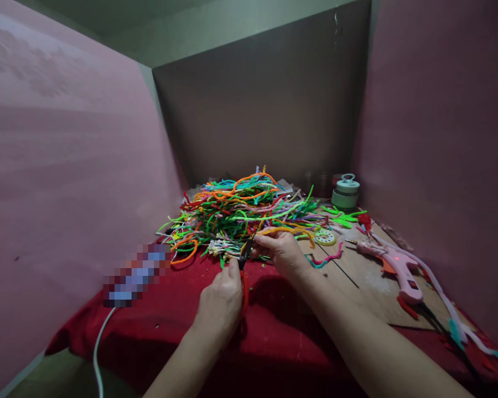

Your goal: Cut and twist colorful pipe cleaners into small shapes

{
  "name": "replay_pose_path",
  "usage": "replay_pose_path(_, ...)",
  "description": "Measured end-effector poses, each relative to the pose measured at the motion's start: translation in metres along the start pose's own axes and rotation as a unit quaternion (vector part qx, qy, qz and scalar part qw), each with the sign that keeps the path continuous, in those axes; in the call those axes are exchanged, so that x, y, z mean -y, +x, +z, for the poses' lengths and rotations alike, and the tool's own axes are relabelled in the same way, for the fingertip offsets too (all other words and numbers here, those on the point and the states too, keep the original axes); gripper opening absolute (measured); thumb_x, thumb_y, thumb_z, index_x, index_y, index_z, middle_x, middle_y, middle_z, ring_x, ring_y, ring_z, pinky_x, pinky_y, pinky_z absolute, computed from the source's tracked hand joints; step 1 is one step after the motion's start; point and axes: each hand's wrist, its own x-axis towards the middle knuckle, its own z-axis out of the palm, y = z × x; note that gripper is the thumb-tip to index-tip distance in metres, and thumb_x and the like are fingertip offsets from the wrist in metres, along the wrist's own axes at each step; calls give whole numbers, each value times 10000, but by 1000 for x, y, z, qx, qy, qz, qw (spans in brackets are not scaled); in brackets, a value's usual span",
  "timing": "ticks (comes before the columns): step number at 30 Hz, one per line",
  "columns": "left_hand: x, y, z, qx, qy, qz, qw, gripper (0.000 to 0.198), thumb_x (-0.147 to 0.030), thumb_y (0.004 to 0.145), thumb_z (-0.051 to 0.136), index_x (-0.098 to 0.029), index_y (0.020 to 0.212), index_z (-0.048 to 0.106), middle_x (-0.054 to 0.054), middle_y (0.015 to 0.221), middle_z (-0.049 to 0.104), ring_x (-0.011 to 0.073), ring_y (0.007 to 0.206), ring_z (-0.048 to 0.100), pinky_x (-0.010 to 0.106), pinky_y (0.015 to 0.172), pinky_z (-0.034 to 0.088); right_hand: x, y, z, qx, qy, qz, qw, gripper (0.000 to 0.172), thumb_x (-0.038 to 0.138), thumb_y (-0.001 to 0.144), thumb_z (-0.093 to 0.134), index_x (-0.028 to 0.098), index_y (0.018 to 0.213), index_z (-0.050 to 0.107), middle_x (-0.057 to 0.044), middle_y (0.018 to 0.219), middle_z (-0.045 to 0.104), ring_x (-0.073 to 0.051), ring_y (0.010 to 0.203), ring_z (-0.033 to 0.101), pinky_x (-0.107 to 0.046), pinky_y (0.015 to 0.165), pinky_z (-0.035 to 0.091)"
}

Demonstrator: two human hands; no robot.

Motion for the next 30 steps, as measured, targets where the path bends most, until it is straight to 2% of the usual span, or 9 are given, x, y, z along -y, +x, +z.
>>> replay_pose_path(8,-6,5,5,13,-20,-11,1000,469,-76,821,293,-26,1286,326,183,943,625,248,832,637,312,632,502,-1,0,1,-46,-36,-8,998,159,265,574,715,135,631,643,7,558,619,-105,452,557,-249,505,480)
replay_pose_path(11,-1,7,10,6,-86,-20,996,453,-114,833,309,-46,1280,319,159,874,643,244,761,652,311,622,484,-2,2,-1,-46,-43,-24,998,156,272,601,697,130,644,649,-13,599,640,-113,470,572,-251,513,477)
replay_pose_path(13,6,11,12,-10,-178,-37,983,414,-192,853,336,-84,1252,343,121,804,649,235,719,652,308,622,472,-2,2,-2,-41,-45,-27,998,156,275,611,689,129,651,650,-21,613,649,-118,476,579,-253,516,475)
replay_pose_path(15,14,18,11,-45,-299,-65,951,383,-300,850,392,-125,1191,387,89,790,647,227,732,645,308,644,468,-1,2,-2,-27,-45,-20,998,154,274,608,688,131,648,644,-22,613,650,-120,474,577,-253,512,470)
replay_pose_path(18,23,30,0,-98,-502,-107,853,429,-409,797,479,-152,1133,410,75,887,642,210,806,631,315,700,475,1,-1,0,11,-57,-5,998,153,271,603,683,130,635,633,-16,593,633,-104,451,538,-238,476,435)
replay_pose_path(20,25,38,-10,-88,-613,-98,779,494,-434,769,515,-140,1150,404,72,906,641,198,830,624,316,743,473,3,-3,1,30,-80,2,996,145,264,607,677,129,619,624,5,539,589,-82,428,484,-217,442,387)
replay_pose_path(22,24,45,-19,-46,-669,-58,739,536,-425,741,559,-123,1160,416,66,884,640,195,823,619,321,771,464,6,-5,2,47,-111,7,993,140,256,619,667,133,590,607,32,472,520,-63,406,416,-202,413,326)
replay_pose_path(25,19,52,-25,-3,-693,-9,721,543,-373,684,635,-125,1131,451,31,808,619,181,749,610,312,720,466,7,-7,3,65,-138,7,988,138,250,638,652,140,581,591,55,428,445,-51,390,340,-199,394,258)
replay_pose_path(30,12,58,-21,-36,-694,-2,720,500,-300,666,655,-161,1097,442,-44,667,540,85,522,502,207,506,388,5,-1,-1,24,-81,-11,996,136,269,646,660,148,663,599,63,444,469,-52,373,367,-200,393,272)
